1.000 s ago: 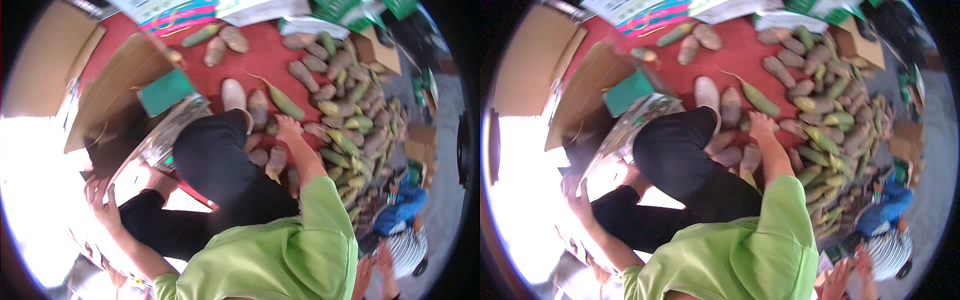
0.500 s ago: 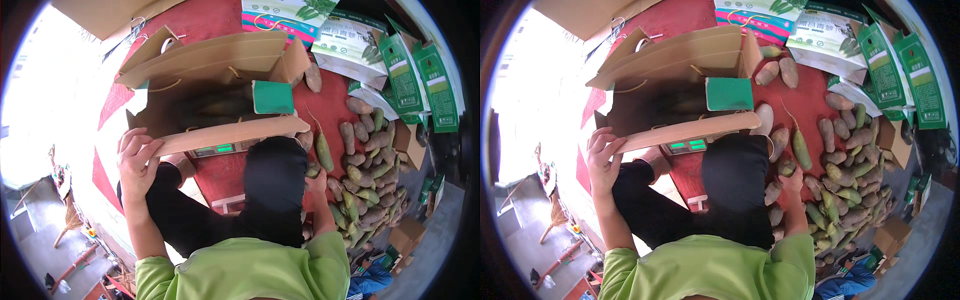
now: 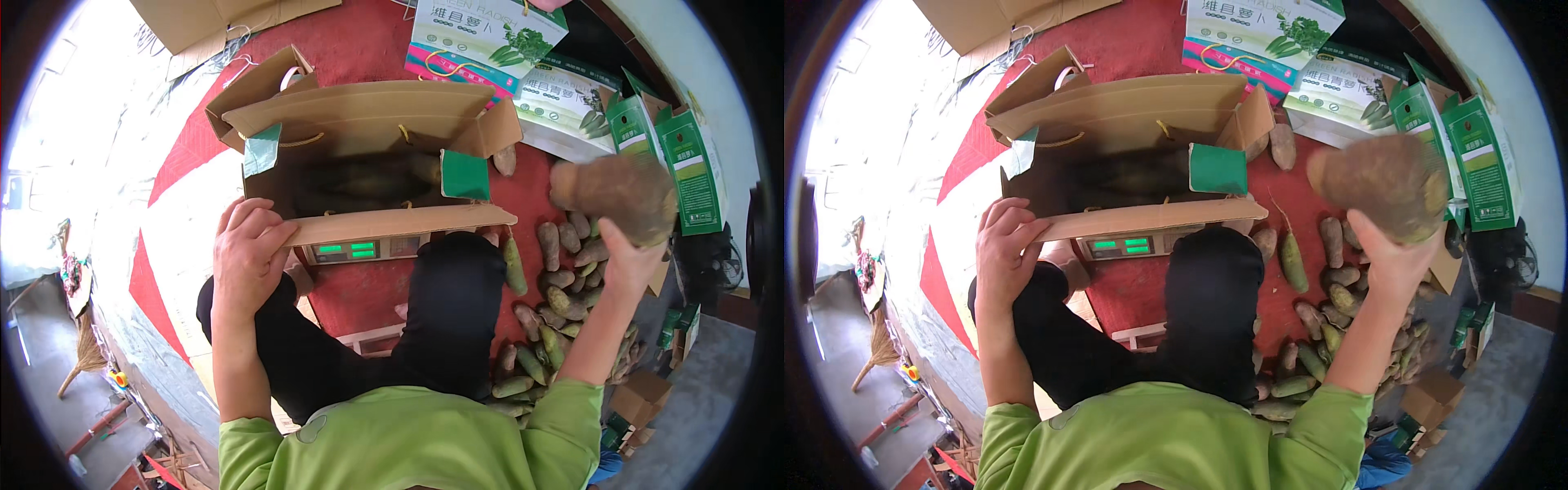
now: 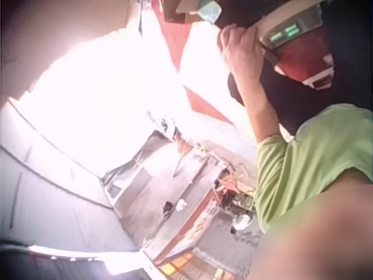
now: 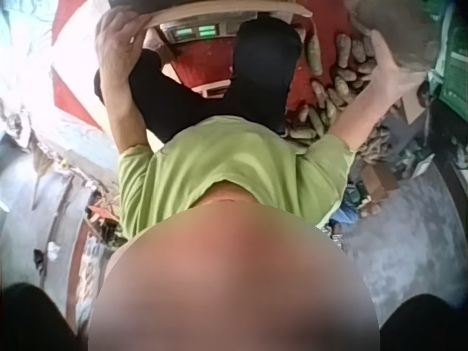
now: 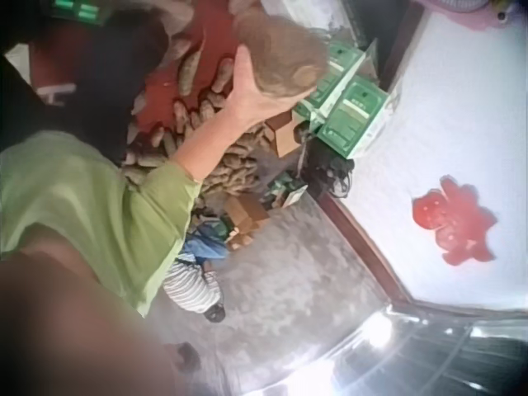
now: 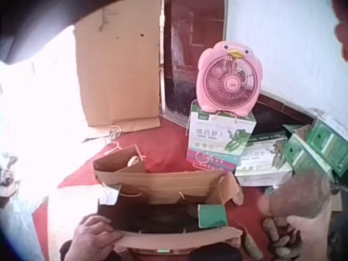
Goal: Sort and package vegetables into boxes and bags using a weighing scale.
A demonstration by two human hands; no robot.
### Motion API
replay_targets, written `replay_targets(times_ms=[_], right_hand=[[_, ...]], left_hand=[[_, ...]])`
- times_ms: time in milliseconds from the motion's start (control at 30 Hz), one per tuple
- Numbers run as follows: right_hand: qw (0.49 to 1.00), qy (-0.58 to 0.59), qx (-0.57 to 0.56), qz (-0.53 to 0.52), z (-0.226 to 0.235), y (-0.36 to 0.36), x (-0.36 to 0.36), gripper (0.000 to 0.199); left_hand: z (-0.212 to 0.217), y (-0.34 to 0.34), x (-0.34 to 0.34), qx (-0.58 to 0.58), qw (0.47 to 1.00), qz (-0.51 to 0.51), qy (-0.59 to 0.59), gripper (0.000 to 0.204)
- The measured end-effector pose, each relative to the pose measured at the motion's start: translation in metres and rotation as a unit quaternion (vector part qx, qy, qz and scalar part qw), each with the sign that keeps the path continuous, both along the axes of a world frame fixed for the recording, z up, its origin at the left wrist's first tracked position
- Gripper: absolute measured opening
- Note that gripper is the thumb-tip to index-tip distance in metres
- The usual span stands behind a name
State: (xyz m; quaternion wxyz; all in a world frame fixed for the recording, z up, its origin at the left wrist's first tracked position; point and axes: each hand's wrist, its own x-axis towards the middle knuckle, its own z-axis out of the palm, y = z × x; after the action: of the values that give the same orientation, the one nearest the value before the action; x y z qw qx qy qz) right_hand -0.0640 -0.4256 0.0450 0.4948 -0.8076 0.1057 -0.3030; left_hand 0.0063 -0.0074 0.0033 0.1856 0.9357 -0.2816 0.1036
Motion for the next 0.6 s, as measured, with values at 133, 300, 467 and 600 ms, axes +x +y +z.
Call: replay_targets(times_ms=[133, 300, 467, 600], right_hand=[[0.977, -0.005, -0.117, 0.177, 0.061, 0.068, 0.064, 0.073], [0.903, 0.018, -0.247, 0.352, 0.029, 0.157, 0.130, 0.071], [0.787, 0.139, -0.445, 0.404, -0.047, 0.207, 0.159, 0.046], [0.734, 0.205, -0.489, 0.425, -0.085, 0.235, 0.162, 0.040]], left_hand=[[-0.002, 0.007, -0.001, -0.012, 1.000, 0.007, 0.000, 0.017], [-0.003, 0.009, -0.003, -0.010, 1.000, 0.004, -0.008, 0.018], [-0.003, 0.005, 0.002, -0.013, 1.000, -0.003, -0.014, 0.015], [-0.006, 0.006, 0.000, -0.015, 1.000, 0.006, -0.018, 0.017]])
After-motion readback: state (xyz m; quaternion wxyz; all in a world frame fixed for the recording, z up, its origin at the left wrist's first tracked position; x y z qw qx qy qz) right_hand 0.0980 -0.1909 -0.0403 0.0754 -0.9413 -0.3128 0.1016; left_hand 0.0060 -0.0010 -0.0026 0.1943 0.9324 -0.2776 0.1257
